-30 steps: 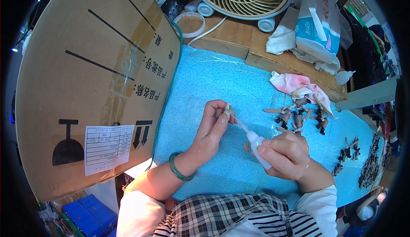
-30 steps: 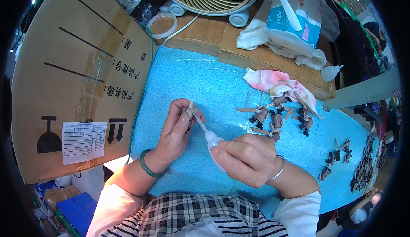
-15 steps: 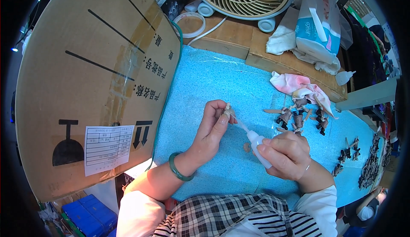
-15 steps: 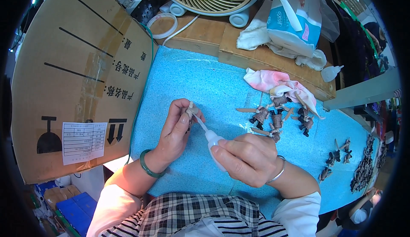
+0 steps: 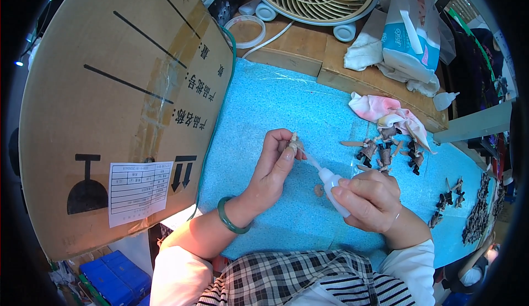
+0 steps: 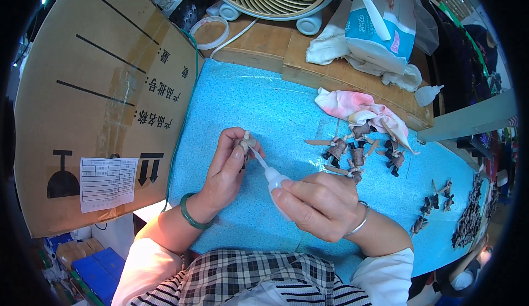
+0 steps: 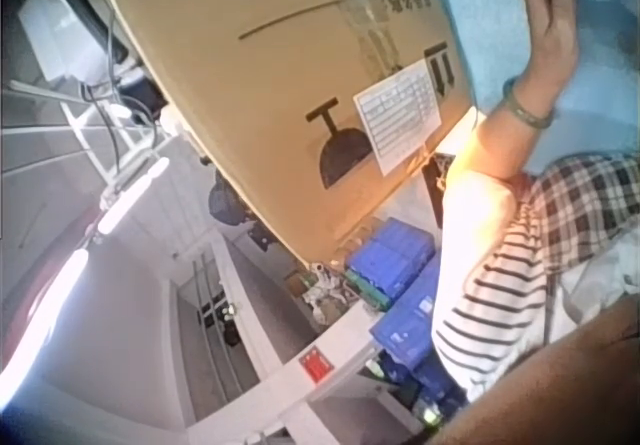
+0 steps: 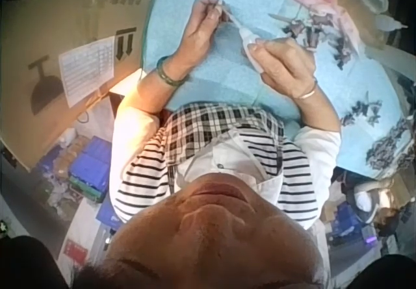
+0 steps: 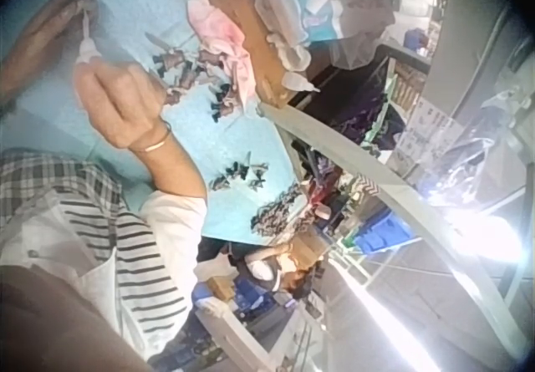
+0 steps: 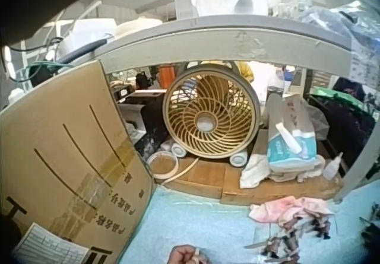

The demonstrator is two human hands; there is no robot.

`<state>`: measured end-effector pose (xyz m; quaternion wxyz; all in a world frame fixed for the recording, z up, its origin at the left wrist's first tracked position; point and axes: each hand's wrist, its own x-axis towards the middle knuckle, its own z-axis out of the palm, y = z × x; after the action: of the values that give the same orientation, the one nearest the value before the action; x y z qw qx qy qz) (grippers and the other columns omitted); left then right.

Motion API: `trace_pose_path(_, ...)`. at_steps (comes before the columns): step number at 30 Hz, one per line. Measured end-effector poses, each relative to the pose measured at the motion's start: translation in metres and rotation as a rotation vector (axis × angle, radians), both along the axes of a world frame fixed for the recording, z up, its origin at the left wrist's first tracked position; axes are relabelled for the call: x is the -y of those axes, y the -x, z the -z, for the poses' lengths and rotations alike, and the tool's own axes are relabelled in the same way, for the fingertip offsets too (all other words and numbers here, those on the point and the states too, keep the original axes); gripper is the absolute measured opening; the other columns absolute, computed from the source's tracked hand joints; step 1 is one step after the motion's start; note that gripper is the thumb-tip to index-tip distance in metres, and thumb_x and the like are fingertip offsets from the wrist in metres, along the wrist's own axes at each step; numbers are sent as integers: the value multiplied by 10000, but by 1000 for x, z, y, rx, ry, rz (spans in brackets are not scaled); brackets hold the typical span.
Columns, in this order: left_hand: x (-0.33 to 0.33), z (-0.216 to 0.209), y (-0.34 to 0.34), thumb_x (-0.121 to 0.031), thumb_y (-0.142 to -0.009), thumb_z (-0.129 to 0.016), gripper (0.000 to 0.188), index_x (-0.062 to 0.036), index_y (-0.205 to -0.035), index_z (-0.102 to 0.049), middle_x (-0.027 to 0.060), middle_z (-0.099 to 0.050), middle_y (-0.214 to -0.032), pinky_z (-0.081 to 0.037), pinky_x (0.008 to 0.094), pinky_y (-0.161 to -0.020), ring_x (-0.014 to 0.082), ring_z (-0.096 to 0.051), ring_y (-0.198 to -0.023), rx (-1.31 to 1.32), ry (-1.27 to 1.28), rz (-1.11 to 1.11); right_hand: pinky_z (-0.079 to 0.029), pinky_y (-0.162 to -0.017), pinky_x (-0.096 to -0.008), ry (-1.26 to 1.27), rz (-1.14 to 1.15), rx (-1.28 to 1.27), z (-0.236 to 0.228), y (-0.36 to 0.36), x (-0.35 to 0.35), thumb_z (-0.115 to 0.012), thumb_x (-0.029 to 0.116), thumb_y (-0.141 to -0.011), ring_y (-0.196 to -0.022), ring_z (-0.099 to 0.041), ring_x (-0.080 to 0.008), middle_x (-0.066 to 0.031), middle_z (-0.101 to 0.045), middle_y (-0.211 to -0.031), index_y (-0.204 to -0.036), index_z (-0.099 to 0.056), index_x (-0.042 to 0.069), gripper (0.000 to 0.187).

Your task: The person assembles toy figurines by applying glue to the figurine parts with a squeeze bottle, attaching small accessories by hand, and pressing the pieces together.

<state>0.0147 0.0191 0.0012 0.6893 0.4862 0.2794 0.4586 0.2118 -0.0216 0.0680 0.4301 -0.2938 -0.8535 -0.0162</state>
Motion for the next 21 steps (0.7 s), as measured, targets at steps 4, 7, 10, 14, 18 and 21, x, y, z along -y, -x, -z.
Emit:
trace_pose_path(4,0,0,0,-270,-981,-419,286,-78,-1186,-369,54,-491,-1024,-351,302,-840,160,-481,-948,-5,-5,-1,-444,-411,-234,4,3,4,0,0,0,-698,19,-669,-567,-575,-144,-92,-608,-850,-936,-664,-3,270)
trace_pose_path(7,0,1,0,-267,-982,-418,273,-81,-1178,-380,51,-491,-1023,-353,302,-833,159,-480,-945,15,18,4,-452,-423,-244,22,8,-24,5,-5,1,-710,33,-673,-566,-573,-155,-100,-607,-847,-949,-656,-3,283)
trace_pose_path(10,-1,-1,0,-266,-983,-418,265,-82,-1172,-389,48,-495,-1014,-357,308,-851,162,-479,-944,50,79,5,-460,-450,-255,53,52,-136,5,-5,2,-734,62,-678,-574,-568,-171,-109,-597,-844,-988,-632,-5,333)
trace_pose_path(14,-2,0,1,-273,-985,-410,257,-97,-1172,-401,63,-498,-984,-365,335,-889,183,-479,-946,200,174,51,-446,-491,-261,194,175,-267,0,-12,-8,-716,38,-709,-681,-567,-176,-102,-547,-872,-1069,-584,1,385)
trace_pose_path(18,-4,-1,0,-279,-985,-408,249,-113,-1170,-409,78,-497,-960,-373,362,-894,205,-483,-937,267,249,86,-535,-655,-302,727,232,-688,2,-4,-12,-650,12,-776,-814,-595,-178,-84,-514,-917,-1169,-541,-21,409)
trace_pose_path(21,-4,-1,0,-283,-983,-409,255,-105,-1165,-411,77,-500,-947,-375,368,-894,209,-487,-926,279,263,90,-557,-794,-364,1031,122,-968,7,-7,-19,-598,17,-824,-881,-612,-196,-70,-509,-1000,-1250,-484,-37,444)
